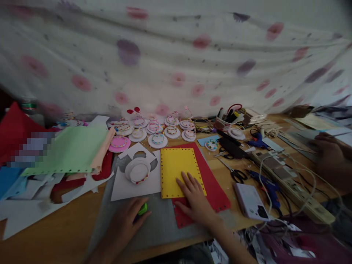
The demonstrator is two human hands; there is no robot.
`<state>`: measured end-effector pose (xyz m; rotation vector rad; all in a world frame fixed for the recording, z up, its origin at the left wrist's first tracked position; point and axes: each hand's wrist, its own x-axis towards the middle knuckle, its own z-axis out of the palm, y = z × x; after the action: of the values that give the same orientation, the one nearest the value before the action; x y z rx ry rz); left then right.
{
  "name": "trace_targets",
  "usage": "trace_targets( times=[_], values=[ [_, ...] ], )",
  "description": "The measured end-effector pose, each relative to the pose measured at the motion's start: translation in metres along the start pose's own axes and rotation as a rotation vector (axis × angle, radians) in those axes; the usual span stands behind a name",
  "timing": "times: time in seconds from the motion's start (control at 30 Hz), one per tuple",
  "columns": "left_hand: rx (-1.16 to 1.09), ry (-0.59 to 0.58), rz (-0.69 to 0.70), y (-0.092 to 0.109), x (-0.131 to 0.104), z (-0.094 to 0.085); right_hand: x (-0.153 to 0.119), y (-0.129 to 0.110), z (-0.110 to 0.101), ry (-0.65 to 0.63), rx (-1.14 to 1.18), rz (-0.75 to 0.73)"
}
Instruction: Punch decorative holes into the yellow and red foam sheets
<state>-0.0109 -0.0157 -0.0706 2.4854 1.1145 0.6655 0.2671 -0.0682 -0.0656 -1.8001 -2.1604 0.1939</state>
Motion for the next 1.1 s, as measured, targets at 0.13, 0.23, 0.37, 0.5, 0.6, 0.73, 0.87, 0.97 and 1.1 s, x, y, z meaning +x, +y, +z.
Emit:
trace_targets(
  times=[0.13,0.23,0.37,0.5,0.6,0.73,0.87,0.97,1.1],
  values=[
    [-0.008,-0.006,-0.003,-0.002,0.005,0.006,0.004,-0.032,0.027,0.061,-0.041,0.047],
    [-0.066,0.022,-0.015,-0.006,0.006,0.007,0.0,-0.041,0.028,0.097,-0.04,0.032],
    [-0.131,0.077,-0.065,-0.009,0.005,0.001,-0.001,-0.034,0.018,0.156,0.048,0.003],
    [-0.212,0.12,-0.142,-0.004,0.003,-0.009,-0.002,-0.019,0.007,0.201,0.058,0.062],
    [-0.339,0.178,-0.242,0.007,0.005,-0.015,-0.008,-0.013,0.005,0.163,-0.005,0.007],
    [-0.903,0.262,-0.655,0.026,0.011,-0.025,-0.017,-0.007,0.007,0.109,-0.035,-0.042],
    [-1.706,0.255,-0.837,0.042,0.01,-0.036,-0.023,-0.001,0.005,0.118,0.034,-0.043],
    [-1.814,0.207,-0.77,0.054,0.007,-0.04,-0.03,-0.007,-0.006,0.196,0.181,-0.008],
    [-1.808,0.021,-0.666,0.075,0.007,-0.038,-0.036,-0.043,-0.036,0.261,0.479,0.007]
  ],
)
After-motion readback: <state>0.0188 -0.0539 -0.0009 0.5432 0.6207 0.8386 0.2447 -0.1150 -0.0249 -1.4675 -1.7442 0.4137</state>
